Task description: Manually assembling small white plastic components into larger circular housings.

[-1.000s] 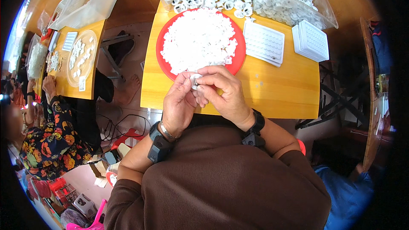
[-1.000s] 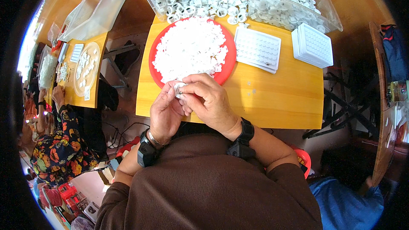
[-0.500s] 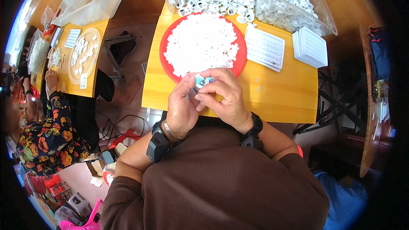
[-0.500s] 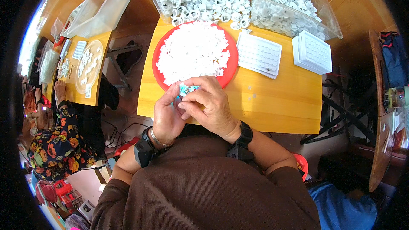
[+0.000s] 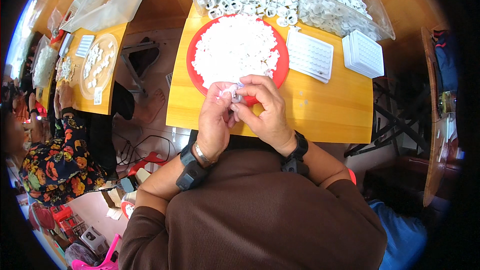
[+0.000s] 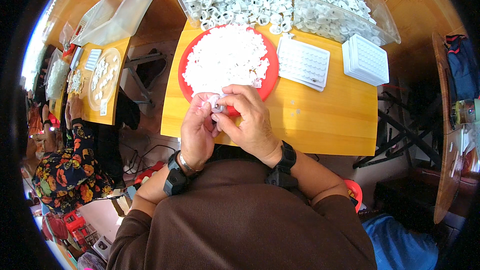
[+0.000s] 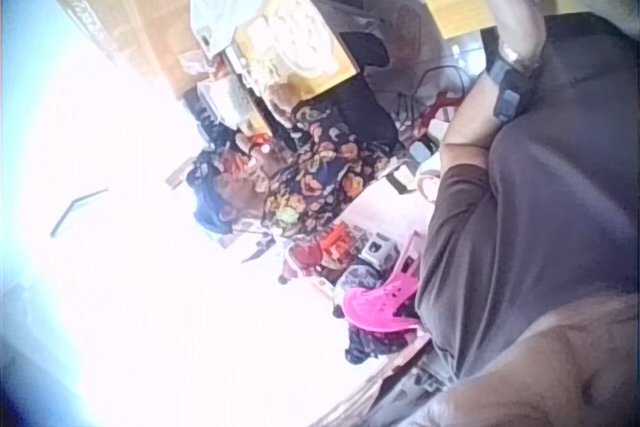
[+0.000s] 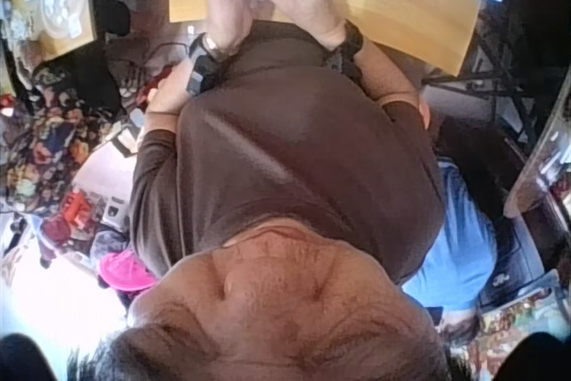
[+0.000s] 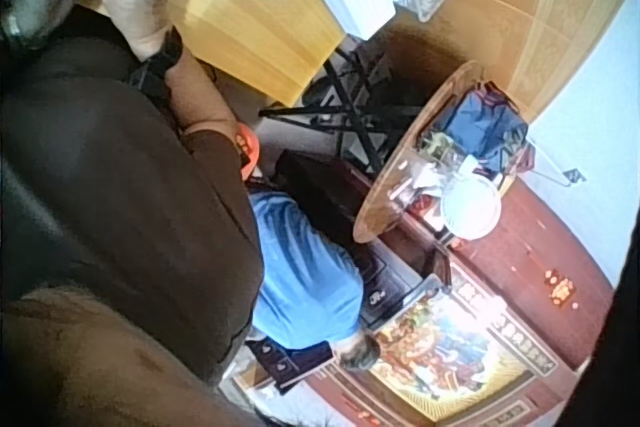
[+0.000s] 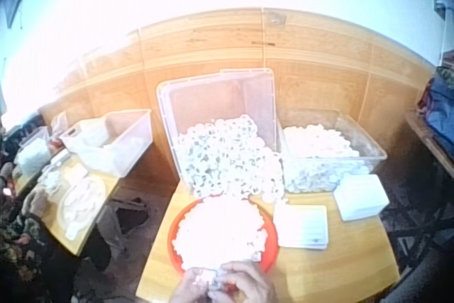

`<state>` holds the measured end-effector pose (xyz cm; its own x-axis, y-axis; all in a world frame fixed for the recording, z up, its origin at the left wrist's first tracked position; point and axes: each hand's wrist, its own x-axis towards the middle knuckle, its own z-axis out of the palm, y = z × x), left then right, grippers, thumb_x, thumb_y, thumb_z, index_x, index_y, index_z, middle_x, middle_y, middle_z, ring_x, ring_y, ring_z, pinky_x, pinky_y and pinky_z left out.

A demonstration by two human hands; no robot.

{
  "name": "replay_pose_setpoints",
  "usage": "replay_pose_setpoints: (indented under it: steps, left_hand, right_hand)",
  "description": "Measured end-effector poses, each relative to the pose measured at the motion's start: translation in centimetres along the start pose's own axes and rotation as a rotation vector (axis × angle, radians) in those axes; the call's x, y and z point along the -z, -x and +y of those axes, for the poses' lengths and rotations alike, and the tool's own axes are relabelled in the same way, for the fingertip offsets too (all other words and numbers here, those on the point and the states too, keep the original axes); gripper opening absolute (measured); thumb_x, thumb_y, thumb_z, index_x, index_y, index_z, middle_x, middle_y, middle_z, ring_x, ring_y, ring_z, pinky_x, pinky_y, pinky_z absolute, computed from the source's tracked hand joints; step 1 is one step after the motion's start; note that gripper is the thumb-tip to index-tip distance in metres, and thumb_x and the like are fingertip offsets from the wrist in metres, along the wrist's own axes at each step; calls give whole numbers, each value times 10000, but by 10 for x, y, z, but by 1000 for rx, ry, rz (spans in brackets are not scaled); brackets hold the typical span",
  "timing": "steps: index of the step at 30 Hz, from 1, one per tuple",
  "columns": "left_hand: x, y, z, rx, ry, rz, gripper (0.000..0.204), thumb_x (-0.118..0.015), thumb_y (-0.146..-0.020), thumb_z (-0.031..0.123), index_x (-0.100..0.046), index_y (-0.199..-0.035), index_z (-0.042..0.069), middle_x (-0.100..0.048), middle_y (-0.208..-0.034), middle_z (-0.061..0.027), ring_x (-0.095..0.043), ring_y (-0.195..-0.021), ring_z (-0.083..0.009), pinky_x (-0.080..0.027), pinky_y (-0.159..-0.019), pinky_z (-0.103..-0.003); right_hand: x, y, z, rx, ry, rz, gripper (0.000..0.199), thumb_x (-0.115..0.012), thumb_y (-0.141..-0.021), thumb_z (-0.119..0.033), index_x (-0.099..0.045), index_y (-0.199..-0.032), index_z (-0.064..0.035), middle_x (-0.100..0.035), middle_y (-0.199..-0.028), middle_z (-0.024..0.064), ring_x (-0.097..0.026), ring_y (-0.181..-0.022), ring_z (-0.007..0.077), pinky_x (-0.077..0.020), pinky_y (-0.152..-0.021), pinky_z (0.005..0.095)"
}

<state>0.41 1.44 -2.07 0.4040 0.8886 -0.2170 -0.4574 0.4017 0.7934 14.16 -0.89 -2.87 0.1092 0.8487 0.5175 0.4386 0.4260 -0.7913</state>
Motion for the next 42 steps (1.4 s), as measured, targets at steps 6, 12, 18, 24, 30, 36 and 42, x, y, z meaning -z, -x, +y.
replay_pose_setpoints:
  steps: [6,12,18,24,30,36,42]
  left_hand:
    - [-2,2,4,-25,-80,6,152,-445,-980,214,-501,-1059,97,-542,-811,7,-448,-644,-46,-335,-547,-173]
    - [2,4,3,20,-107,6,144,-463,-972,207,-514,-1073,117,-530,-823,30,-433,-660,-23,-334,-570,-162]
    - [2,2,0,32,-36,-25,158,-469,-962,216,-517,-1078,120,-538,-834,31,-433,-657,-28,-333,-567,-164]
    - [4,-1,-1,20,-35,-12,239,-461,-968,291,-495,-1091,89,-592,-870,-14,-490,-652,-46,-319,-515,-173]
    - [3,-2,2,3,-13,-8,199,-457,-973,266,-500,-1071,98,-576,-846,-7,-472,-645,-47,-329,-526,-173]
    - [0,0,3,4,-39,20,154,-458,-975,246,-509,-1040,115,-556,-812,8,-445,-637,-43,-316,-531,-174]
    - [1,-1,2,6,-67,-2,147,-462,-975,245,-512,-1032,119,-537,-793,20,-432,-631,-42,-303,-526,-174]
  right_hand:
    - [0,0,1,-14,-32,-16,245,-751,-725,-49,-616,-929,-33,-601,-1055,138,-590,-979,299,-490,-817,371]
    - [0,-3,-1,-20,-76,-48,236,-744,-727,-41,-589,-906,-31,-599,-1047,140,-593,-973,292,-485,-824,366]
    - [-1,-2,-2,-86,-123,-49,252,-732,-728,-39,-560,-913,-35,-587,-1048,148,-598,-966,294,-481,-824,362]
    - [-1,0,0,-103,-143,-59,246,-724,-738,-37,-559,-920,-35,-585,-1048,150,-606,-953,289,-487,-808,356]
    - [-2,-2,-3,-83,-139,-17,259,-728,-735,-23,-579,-946,-34,-598,-1024,144,-610,-953,289,-492,-800,351]
    - [-1,-1,2,-56,-97,-64,274,-729,-735,21,-598,-970,-32,-586,-1083,129,-609,-956,212,-506,-804,303]
    - [-1,-2,1,-84,-140,-86,247,-718,-755,9,-557,-937,-31,-575,-1068,132,-603,-928,213,-502,-795,307]
